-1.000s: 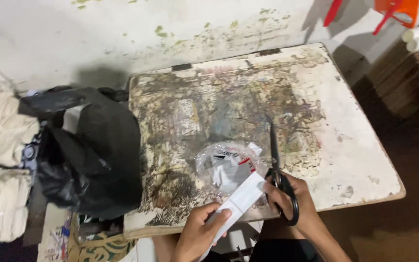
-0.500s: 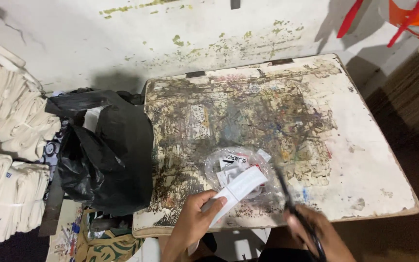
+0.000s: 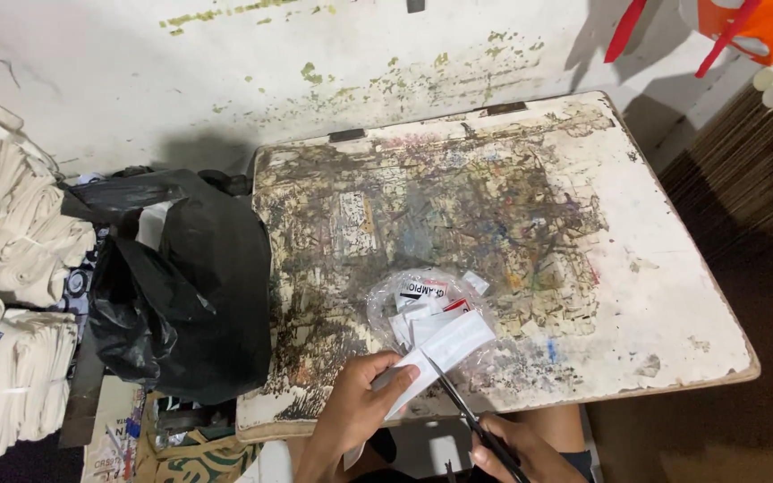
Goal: Cutting individual brand labels from a printed strip using scissors
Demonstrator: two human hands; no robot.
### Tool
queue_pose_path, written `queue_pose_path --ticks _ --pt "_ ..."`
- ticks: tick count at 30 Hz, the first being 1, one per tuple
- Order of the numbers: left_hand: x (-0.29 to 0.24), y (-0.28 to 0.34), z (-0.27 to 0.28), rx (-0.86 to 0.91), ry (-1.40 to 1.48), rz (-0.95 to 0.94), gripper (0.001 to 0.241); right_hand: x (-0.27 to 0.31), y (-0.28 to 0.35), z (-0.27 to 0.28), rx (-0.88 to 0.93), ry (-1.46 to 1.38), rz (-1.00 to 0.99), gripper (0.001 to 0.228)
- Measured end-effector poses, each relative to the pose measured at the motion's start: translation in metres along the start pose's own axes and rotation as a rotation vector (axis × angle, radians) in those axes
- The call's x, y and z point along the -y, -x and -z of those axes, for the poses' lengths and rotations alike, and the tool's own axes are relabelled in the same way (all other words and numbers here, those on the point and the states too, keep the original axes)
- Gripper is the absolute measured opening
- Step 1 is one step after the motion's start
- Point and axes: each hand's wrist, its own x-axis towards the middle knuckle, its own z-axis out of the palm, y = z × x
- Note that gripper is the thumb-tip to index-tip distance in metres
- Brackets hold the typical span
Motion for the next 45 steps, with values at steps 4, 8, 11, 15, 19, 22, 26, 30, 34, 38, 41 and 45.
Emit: queue_pose_path --ticks 4,8,11,15,19,22,26,30,34,38,41,45 --pt "-0.006 0.007 0.000 0.039 0.033 -0.029 0.038 0.010 0.000 0.001 0.005 0.021 -0.016 0.036" --pt "-0.009 0.009 -0.002 0.017 0.045 0.044 0.036 0.018 0.000 0.002 -0.019 0.129 -0.043 0.040" --pt "-0.004 0.006 -0.003 0.006 0.012 -0.010 0.033 0.015 0.000 0.002 -0.010 0.191 0.028 0.043" --pt "-0.014 0.009 -0.003 0.025 0.010 0.061 0.037 0.028 0.006 -0.006 -0.046 -0.068 -0.141 0.040" --pt "-0.006 0.007 -0.004 0.026 0.022 0.006 0.038 0.014 0.004 -0.010 -0.204 0.040 -0.104 0.052" --pt "-0.004 0.007 -0.004 0.019 0.013 -0.014 0.038 0.002 0.002 -0.010 -0.205 0.082 0.050 0.050" --pt "-0.004 0.009 -0.006 0.011 0.058 -0.017 0.033 0.025 0.004 -0.006 -0.176 0.085 -0.011 0.044" --pt "-0.008 0.011 -0.010 0.034 -0.016 0.034 0.035 0.054 0.007 -0.005 -0.099 0.042 -0.201 0.040" --pt "-0.007 0.009 -0.010 0.034 -0.018 0.027 0.035 0.046 0.005 -0.008 -0.174 -0.011 -0.185 0.049" --pt "-0.002 0.007 -0.011 0.021 0.002 0.023 0.032 0.022 0.002 -0.006 -0.218 0.145 -0.090 0.049" --pt "-0.006 0.006 -0.012 0.048 0.053 0.049 0.032 0.042 0.002 -0.002 -0.157 0.101 -0.121 0.047" --pt "0.000 -0.004 -0.010 0.053 -0.039 0.066 0.033 0.048 -0.011 0.001 -0.127 -0.056 -0.084 0.045"
